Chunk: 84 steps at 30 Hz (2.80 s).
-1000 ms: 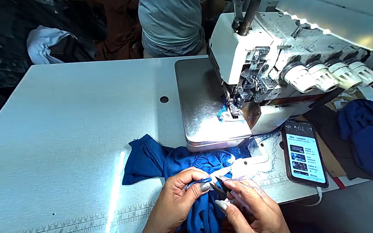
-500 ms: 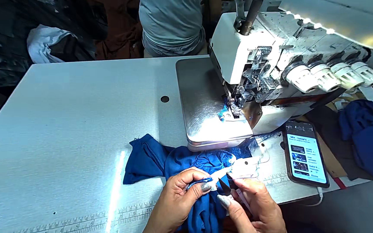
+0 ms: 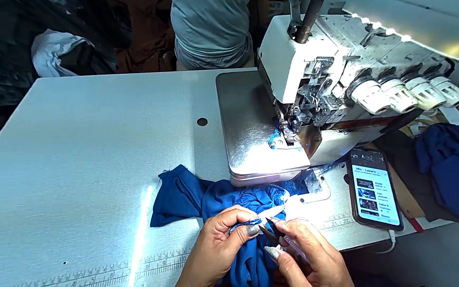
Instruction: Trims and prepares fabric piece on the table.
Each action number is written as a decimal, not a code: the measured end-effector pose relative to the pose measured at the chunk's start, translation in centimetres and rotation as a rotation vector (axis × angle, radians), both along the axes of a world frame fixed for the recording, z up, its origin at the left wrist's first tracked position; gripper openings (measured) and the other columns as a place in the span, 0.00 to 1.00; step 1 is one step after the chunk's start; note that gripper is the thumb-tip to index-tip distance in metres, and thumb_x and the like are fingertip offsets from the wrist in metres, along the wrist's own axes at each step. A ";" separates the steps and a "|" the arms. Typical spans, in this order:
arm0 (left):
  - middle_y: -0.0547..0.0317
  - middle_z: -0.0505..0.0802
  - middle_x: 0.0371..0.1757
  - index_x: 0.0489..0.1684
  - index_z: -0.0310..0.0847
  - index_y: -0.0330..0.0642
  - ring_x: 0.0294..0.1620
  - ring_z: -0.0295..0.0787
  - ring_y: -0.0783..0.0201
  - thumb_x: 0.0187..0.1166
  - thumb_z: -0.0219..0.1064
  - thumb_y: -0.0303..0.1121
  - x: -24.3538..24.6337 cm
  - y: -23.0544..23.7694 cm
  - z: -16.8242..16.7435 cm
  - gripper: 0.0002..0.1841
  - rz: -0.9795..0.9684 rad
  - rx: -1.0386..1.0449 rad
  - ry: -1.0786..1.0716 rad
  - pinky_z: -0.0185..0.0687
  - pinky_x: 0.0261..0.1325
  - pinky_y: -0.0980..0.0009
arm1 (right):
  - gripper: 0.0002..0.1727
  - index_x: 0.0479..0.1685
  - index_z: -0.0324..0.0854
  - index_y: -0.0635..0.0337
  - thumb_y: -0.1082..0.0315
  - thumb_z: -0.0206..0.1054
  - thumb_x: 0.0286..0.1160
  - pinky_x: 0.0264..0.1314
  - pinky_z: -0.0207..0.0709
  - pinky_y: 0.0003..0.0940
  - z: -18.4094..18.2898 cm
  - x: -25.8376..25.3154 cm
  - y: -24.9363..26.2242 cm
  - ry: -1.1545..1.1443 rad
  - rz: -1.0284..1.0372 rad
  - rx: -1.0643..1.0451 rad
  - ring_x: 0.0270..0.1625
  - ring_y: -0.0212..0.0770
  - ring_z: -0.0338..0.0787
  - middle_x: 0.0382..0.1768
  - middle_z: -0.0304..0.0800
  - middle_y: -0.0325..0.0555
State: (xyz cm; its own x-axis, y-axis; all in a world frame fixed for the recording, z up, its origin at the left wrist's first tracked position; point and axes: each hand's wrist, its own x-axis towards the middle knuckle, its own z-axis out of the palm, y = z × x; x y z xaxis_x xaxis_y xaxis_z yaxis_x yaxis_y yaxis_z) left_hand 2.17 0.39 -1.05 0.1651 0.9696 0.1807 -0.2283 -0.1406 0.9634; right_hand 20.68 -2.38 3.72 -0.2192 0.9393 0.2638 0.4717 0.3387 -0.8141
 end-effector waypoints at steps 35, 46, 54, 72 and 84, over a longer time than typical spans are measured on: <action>0.60 0.95 0.47 0.41 0.92 0.39 0.54 0.90 0.72 0.79 0.71 0.30 -0.1 0.1 0.2 0.06 -0.037 -0.046 -0.046 0.86 0.61 0.75 | 0.19 0.62 0.77 0.54 0.76 0.71 0.73 0.54 0.83 0.16 -3.9 -1.5 0.1 0.475 -0.056 0.039 0.48 0.20 0.86 0.52 0.86 0.35; 0.57 0.96 0.46 0.38 0.94 0.38 0.52 0.92 0.70 0.75 0.74 0.29 0.3 0.1 0.4 0.05 0.035 -0.042 0.020 0.87 0.59 0.75 | 0.15 0.56 0.85 0.74 0.76 0.68 0.71 0.51 0.83 0.16 -0.1 0.8 0.7 0.072 0.031 0.003 0.46 0.28 0.88 0.46 0.90 0.54; 0.58 0.96 0.46 0.37 0.94 0.38 0.53 0.92 0.70 0.75 0.73 0.28 0.3 0.0 0.4 0.04 0.046 -0.036 0.032 0.87 0.60 0.75 | 0.15 0.55 0.87 0.72 0.75 0.68 0.70 0.46 0.82 0.16 0.3 0.7 0.6 -0.053 0.020 0.020 0.42 0.28 0.87 0.43 0.89 0.52; 0.57 0.95 0.46 0.38 0.93 0.37 0.52 0.91 0.70 0.75 0.73 0.27 0.3 0.0 0.3 0.04 0.034 -0.037 0.017 0.87 0.59 0.75 | 0.16 0.56 0.87 0.70 0.74 0.67 0.71 0.37 0.79 0.16 0.4 0.6 0.5 -0.098 0.012 0.023 0.35 0.27 0.84 0.41 0.87 0.50; 0.58 0.95 0.46 0.38 0.93 0.37 0.52 0.91 0.70 0.75 0.73 0.27 0.3 0.0 0.2 0.04 0.038 -0.012 0.030 0.87 0.60 0.76 | 0.16 0.57 0.88 0.68 0.72 0.66 0.72 0.31 0.78 0.20 0.9 0.7 0.4 -0.176 0.006 0.010 0.31 0.30 0.83 0.41 0.88 0.52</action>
